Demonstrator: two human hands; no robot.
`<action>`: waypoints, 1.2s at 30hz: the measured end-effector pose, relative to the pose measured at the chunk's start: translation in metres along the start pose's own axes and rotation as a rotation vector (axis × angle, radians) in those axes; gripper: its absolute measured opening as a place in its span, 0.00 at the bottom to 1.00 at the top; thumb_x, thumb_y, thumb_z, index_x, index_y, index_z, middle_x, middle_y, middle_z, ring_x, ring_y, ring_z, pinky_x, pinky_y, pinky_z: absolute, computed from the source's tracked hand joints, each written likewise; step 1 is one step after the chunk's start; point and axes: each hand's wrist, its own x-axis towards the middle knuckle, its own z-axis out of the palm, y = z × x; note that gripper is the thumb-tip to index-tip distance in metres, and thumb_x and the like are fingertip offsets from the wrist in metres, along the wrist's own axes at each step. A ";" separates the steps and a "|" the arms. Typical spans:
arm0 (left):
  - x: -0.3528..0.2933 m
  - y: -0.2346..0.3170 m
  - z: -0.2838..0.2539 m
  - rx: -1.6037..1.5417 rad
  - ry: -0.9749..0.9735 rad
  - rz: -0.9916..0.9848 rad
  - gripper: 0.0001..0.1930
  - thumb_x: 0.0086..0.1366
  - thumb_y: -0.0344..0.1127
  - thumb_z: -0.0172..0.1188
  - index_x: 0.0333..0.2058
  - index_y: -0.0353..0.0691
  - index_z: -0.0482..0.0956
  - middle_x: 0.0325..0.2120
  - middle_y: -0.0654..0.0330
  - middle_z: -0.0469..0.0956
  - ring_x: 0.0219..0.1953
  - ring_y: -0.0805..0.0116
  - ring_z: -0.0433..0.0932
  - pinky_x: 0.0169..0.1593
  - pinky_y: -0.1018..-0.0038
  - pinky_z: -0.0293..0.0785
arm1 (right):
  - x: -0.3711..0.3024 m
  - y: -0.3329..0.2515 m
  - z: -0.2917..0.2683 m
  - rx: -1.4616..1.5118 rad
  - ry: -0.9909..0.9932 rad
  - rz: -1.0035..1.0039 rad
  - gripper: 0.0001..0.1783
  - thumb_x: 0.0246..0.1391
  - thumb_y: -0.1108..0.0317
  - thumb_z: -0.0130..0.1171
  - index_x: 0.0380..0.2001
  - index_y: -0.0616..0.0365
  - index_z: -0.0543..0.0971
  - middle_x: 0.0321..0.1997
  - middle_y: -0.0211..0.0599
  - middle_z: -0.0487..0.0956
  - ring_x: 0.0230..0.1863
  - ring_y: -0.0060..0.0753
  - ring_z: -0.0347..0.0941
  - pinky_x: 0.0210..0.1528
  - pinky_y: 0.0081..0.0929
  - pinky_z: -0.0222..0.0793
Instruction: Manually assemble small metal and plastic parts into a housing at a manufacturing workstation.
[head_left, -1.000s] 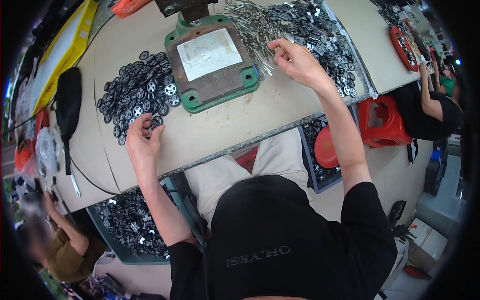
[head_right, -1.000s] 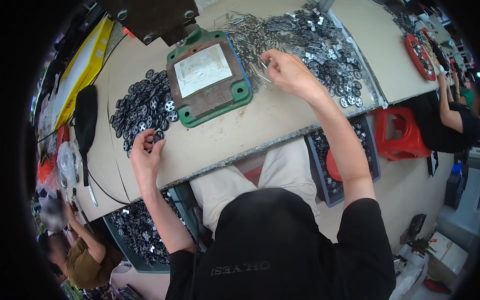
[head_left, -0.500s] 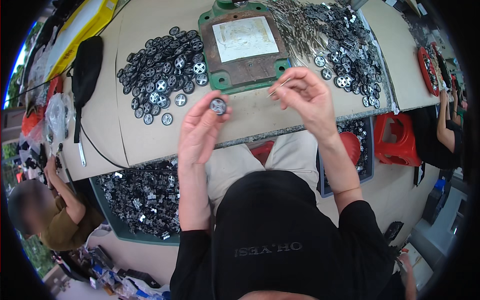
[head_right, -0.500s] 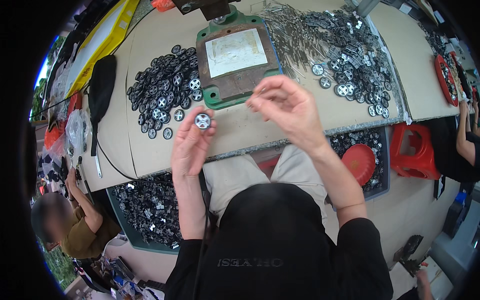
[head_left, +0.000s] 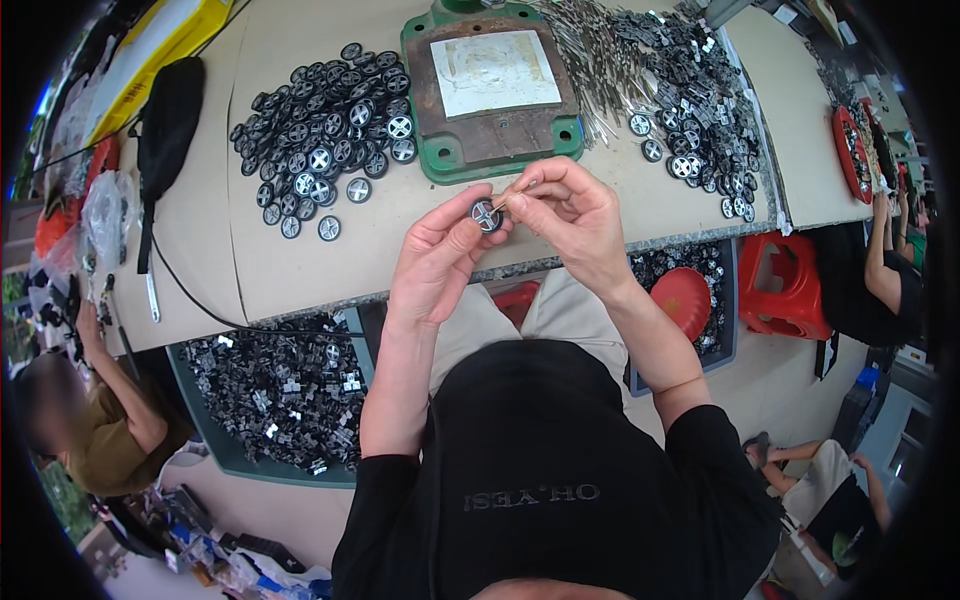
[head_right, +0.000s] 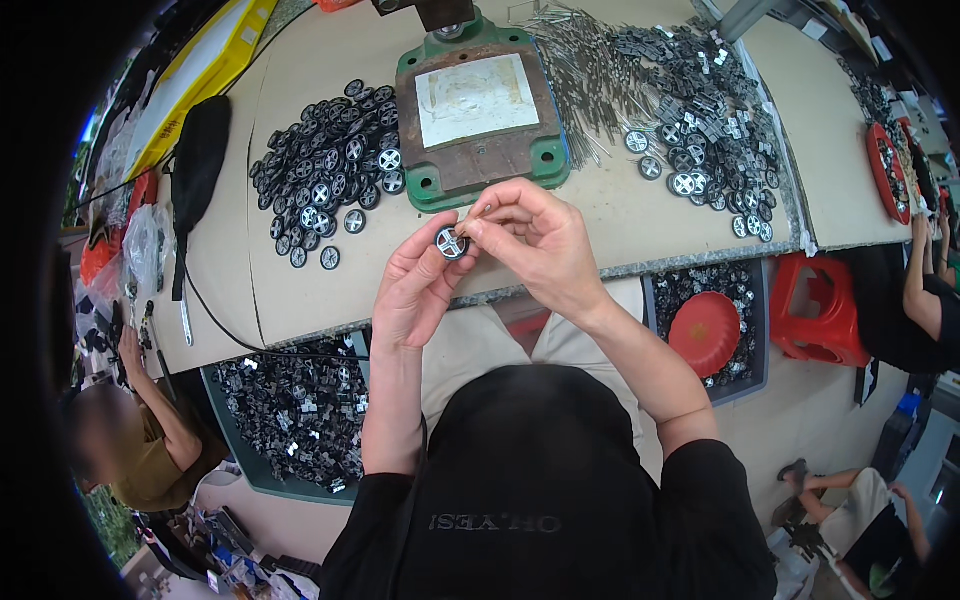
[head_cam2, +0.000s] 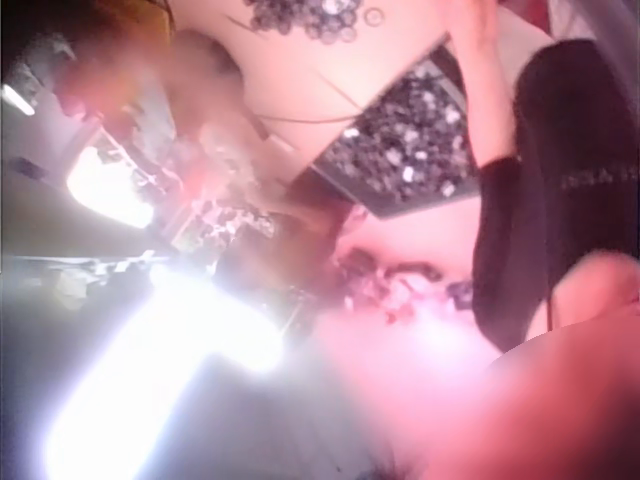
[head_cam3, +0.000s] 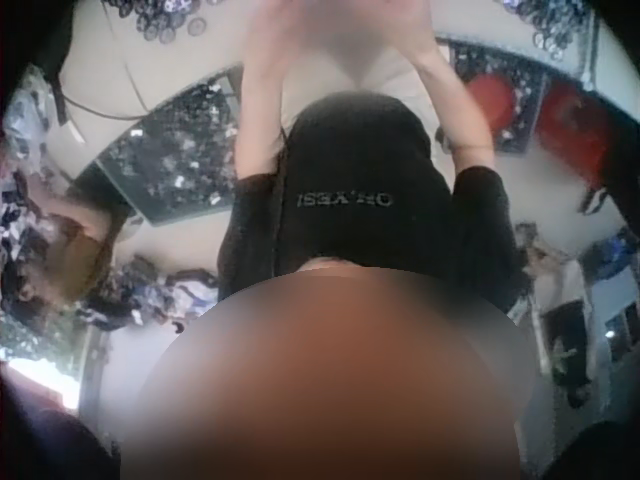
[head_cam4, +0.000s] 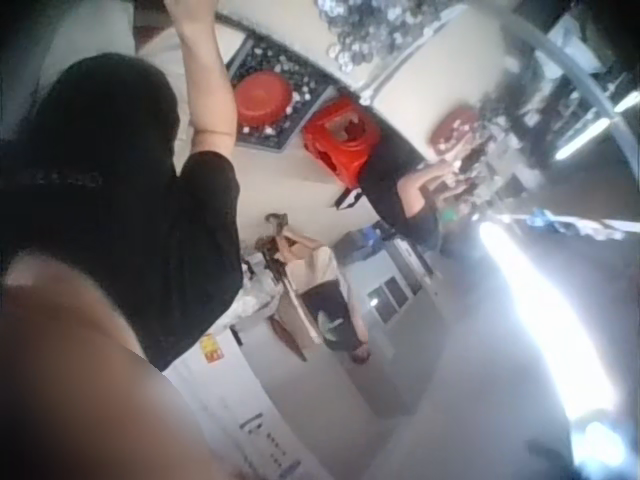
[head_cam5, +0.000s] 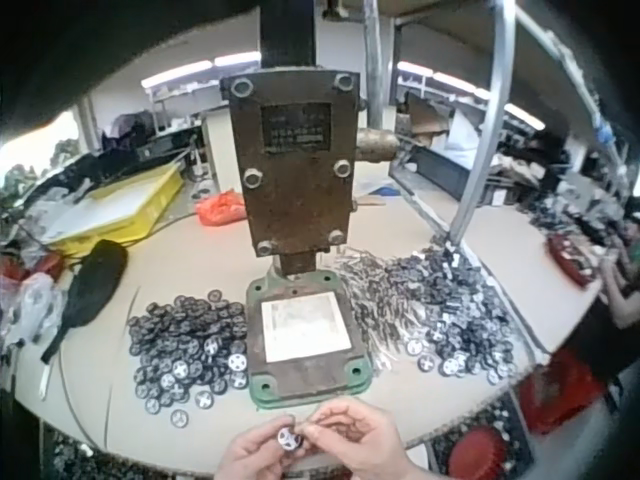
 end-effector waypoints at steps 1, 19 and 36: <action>0.000 -0.001 -0.001 0.009 -0.004 0.011 0.17 0.60 0.26 0.53 0.50 0.32 0.69 0.38 0.53 0.76 0.40 0.64 0.76 0.45 0.74 0.74 | -0.001 0.001 -0.001 -0.054 -0.007 -0.043 0.08 0.52 0.79 0.54 0.37 0.65 0.69 0.35 0.40 0.77 0.37 0.22 0.74 0.38 0.16 0.70; -0.001 -0.013 0.000 0.187 0.002 0.100 0.17 0.59 0.27 0.56 0.48 0.35 0.71 0.39 0.53 0.76 0.39 0.65 0.77 0.45 0.73 0.75 | -0.013 0.000 -0.003 -0.327 0.029 -0.238 0.09 0.46 0.86 0.55 0.32 0.66 0.71 0.31 0.43 0.77 0.34 0.29 0.75 0.37 0.22 0.70; 0.008 -0.018 0.000 0.087 -0.024 -0.031 0.15 0.60 0.24 0.52 0.47 0.31 0.71 0.40 0.54 0.75 0.41 0.68 0.76 0.44 0.74 0.75 | -0.014 -0.005 -0.019 -0.372 0.026 -0.147 0.11 0.47 0.82 0.57 0.36 0.66 0.73 0.33 0.39 0.78 0.37 0.25 0.75 0.42 0.22 0.71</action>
